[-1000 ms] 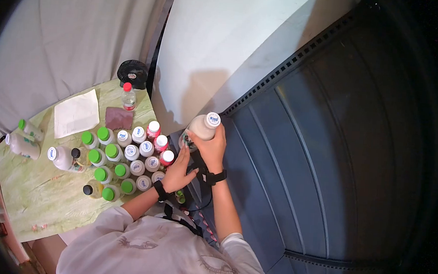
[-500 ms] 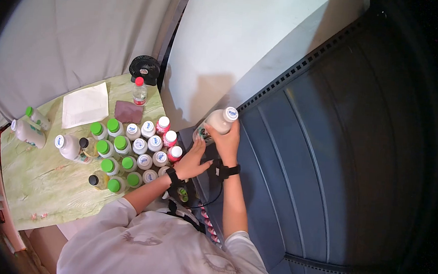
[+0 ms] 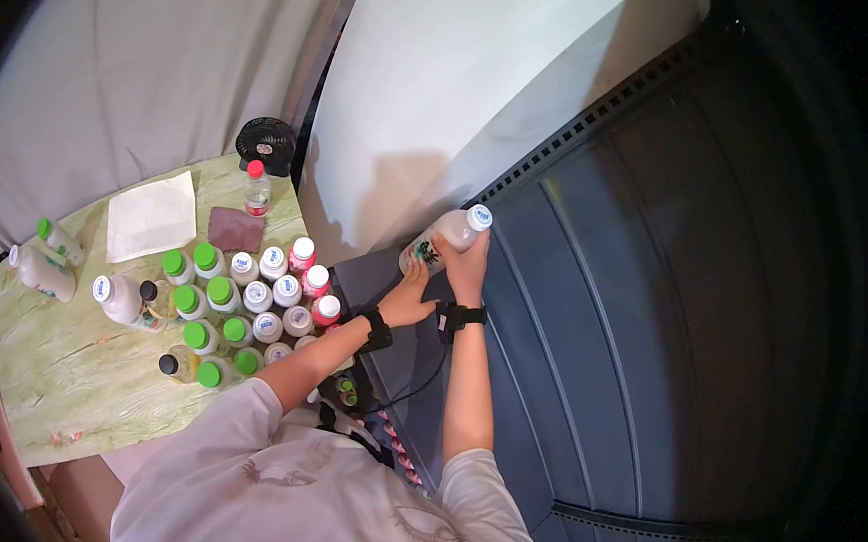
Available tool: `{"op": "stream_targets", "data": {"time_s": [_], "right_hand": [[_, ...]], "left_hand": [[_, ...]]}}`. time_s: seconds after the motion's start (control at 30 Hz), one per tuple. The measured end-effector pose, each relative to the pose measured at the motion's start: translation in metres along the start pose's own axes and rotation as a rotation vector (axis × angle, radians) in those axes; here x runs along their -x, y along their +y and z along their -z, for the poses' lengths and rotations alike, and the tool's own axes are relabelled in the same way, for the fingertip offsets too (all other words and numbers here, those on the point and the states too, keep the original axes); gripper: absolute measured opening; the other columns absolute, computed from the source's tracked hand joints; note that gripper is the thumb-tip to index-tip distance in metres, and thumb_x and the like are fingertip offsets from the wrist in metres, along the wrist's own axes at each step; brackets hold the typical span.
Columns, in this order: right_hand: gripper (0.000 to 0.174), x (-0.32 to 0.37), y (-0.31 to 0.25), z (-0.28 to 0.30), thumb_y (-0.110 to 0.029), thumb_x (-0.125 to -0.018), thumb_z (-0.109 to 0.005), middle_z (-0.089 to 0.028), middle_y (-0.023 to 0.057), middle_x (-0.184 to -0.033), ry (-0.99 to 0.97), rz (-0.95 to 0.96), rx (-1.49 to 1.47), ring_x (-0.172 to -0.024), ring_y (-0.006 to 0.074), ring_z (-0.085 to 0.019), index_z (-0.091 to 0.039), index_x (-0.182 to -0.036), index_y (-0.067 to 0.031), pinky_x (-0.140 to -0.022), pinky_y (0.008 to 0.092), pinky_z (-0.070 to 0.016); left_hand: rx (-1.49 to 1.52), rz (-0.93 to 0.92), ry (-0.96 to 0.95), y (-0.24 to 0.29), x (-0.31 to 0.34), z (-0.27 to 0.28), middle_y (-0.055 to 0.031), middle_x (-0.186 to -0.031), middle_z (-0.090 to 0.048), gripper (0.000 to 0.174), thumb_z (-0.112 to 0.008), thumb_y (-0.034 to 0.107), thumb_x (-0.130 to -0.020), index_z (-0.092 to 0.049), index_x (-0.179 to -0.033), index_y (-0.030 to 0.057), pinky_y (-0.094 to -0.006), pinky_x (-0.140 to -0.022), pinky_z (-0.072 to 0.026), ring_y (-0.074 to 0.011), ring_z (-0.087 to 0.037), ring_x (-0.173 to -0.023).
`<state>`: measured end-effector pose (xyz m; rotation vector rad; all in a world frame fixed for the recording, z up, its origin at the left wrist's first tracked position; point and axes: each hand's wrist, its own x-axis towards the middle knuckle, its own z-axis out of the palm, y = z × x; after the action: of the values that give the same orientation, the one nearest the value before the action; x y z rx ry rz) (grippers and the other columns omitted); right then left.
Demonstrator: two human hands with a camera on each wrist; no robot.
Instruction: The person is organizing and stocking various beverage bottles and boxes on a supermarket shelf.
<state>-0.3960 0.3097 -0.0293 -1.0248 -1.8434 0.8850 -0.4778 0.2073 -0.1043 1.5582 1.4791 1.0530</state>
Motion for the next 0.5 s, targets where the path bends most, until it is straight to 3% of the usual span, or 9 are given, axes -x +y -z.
{"op": "stream_targets", "data": {"time_s": [0.5], "right_hand": [[0.071, -0.021, 0.026, 0.017, -0.021, -0.072, -0.085, -0.05, 0.0212, -0.122, 0.018, 0.002, 0.063, -0.114, 0.0348, -0.053, -0.043, -0.125, 0.0012, -0.097, 0.0428, -0.0432]], "left_hand": [[0.027, -0.023, -0.055, -0.005, -0.027, -0.009, -0.0468, -0.15, -0.003, 0.101, -0.065, 0.033, -0.08, -0.01, -0.144, -0.0232, -0.0424, -0.121, -0.0134, -0.0509, -0.001, -0.147]]}}
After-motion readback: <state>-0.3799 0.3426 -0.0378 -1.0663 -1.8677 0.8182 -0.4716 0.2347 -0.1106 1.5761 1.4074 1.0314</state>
